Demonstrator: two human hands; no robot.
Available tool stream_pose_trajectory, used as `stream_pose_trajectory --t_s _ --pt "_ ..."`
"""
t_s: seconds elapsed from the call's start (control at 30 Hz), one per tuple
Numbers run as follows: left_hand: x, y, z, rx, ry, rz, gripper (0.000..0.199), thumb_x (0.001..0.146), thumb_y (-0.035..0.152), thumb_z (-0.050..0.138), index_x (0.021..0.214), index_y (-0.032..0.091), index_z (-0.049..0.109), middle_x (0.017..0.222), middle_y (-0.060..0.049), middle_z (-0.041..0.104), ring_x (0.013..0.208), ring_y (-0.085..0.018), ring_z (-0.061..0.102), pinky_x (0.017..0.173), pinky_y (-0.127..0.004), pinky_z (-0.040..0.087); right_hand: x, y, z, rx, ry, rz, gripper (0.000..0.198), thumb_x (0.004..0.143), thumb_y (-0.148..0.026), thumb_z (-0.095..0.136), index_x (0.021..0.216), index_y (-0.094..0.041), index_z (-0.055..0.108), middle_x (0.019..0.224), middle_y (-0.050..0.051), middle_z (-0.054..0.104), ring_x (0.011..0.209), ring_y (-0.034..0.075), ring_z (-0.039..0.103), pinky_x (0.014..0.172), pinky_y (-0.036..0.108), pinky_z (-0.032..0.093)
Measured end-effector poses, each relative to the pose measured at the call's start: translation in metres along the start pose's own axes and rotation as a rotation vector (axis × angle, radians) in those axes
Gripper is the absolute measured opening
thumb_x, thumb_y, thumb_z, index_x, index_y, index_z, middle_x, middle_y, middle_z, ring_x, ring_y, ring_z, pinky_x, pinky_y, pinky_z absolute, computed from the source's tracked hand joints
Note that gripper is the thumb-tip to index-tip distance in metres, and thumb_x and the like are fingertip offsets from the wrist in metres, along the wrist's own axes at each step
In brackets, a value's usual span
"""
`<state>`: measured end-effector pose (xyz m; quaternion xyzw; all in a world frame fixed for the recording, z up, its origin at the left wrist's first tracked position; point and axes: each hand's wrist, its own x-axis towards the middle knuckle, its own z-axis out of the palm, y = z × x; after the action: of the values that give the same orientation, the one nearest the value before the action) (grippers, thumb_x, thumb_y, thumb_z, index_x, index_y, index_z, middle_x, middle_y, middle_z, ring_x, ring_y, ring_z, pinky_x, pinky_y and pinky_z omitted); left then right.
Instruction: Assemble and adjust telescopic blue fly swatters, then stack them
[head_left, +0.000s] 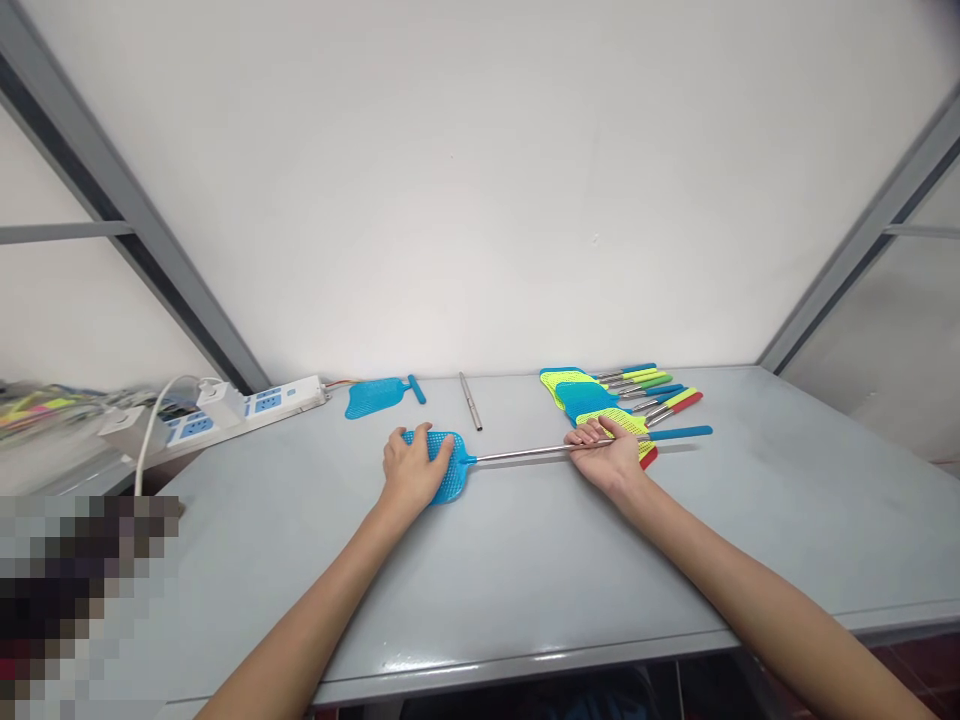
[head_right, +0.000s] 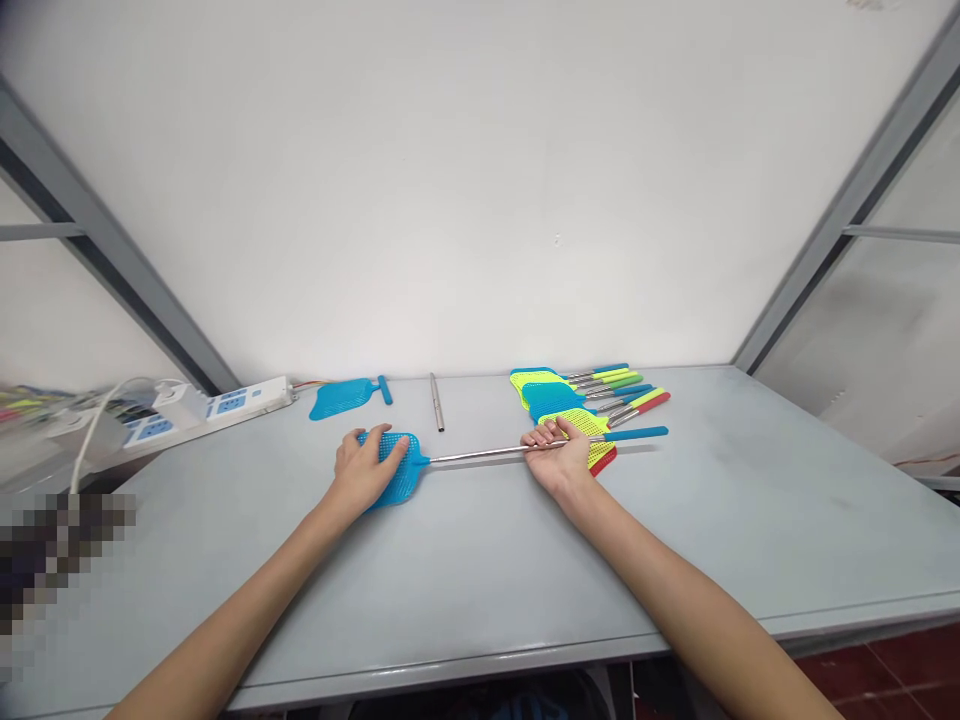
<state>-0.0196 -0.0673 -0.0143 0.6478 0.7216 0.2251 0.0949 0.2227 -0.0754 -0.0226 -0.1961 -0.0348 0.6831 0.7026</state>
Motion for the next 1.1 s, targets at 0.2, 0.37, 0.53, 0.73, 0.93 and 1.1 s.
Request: stream_pose_trajectory --t_s 0.2,0.37,0.53,0.73,0.93,1.1 --pt "-0.008 0.005 0.01 0.098 -0.079 0.061 0.045 0.075 0.054 0.032 0.107 0.027 0.048 0.123 -0.011 0.034 0.121 -0.028 0.019 0.091 -0.049 0.018 0.001 -0.001 0.0 0.019 0.007 0.016 0.022 0.074 -0.015 0.033 0.055 -0.019 0.021 0.046 -0.006 0.024 0.036 0.007 0.027 0.038 0.021 0.03" --pt "-0.013 0.004 0.01 0.082 -0.129 0.286 0.047 0.075 0.059 0.03 0.107 0.027 0.046 0.12 -0.008 0.039 0.118 -0.026 0.025 0.092 -0.047 0.014 0.003 -0.004 -0.001 0.025 0.0 0.02 0.022 0.074 -0.015 0.033 0.056 -0.019 0.022 0.046 -0.006 0.025 0.036 0.007 0.027 0.039 0.022 0.03" --pt "-0.018 0.006 0.005 0.02 -0.167 0.544 0.029 0.083 0.044 0.03 0.096 0.031 0.052 0.115 -0.002 0.044 0.11 -0.019 0.035 0.087 -0.04 0.019 0.005 -0.007 -0.001 0.027 -0.003 0.033 0.023 0.074 -0.016 0.034 0.056 -0.019 0.02 0.045 -0.006 0.024 0.036 0.007 0.027 0.039 0.021 0.03" --pt "-0.021 0.013 -0.001 0.001 -0.146 0.665 0.024 0.083 0.033 0.035 0.074 0.022 0.053 0.086 0.001 0.056 0.09 -0.017 0.044 0.078 -0.037 0.022 0.005 -0.012 0.001 0.013 -0.001 0.07 0.023 0.075 -0.017 0.034 0.056 -0.019 0.02 0.044 -0.006 0.024 0.035 0.008 0.026 0.038 0.021 0.029" --pt "-0.026 0.019 -0.005 -0.031 -0.137 0.744 0.022 0.083 0.027 0.035 0.071 0.019 0.052 0.078 0.001 0.055 0.083 -0.015 0.046 0.083 -0.038 0.018 0.003 -0.02 0.006 -0.003 0.011 0.084 0.025 0.075 -0.015 0.033 0.056 -0.019 0.019 0.043 -0.006 0.023 0.035 0.008 0.025 0.038 0.022 0.027" --pt "-0.027 0.021 -0.005 -0.057 -0.164 0.766 0.021 0.084 0.025 0.033 0.074 0.019 0.052 0.077 0.002 0.055 0.082 -0.015 0.045 0.081 -0.036 0.019 0.004 -0.023 0.008 0.003 0.011 0.094 0.026 0.075 -0.015 0.035 0.056 -0.019 0.019 0.044 -0.007 0.023 0.036 0.008 0.025 0.038 0.021 0.027"
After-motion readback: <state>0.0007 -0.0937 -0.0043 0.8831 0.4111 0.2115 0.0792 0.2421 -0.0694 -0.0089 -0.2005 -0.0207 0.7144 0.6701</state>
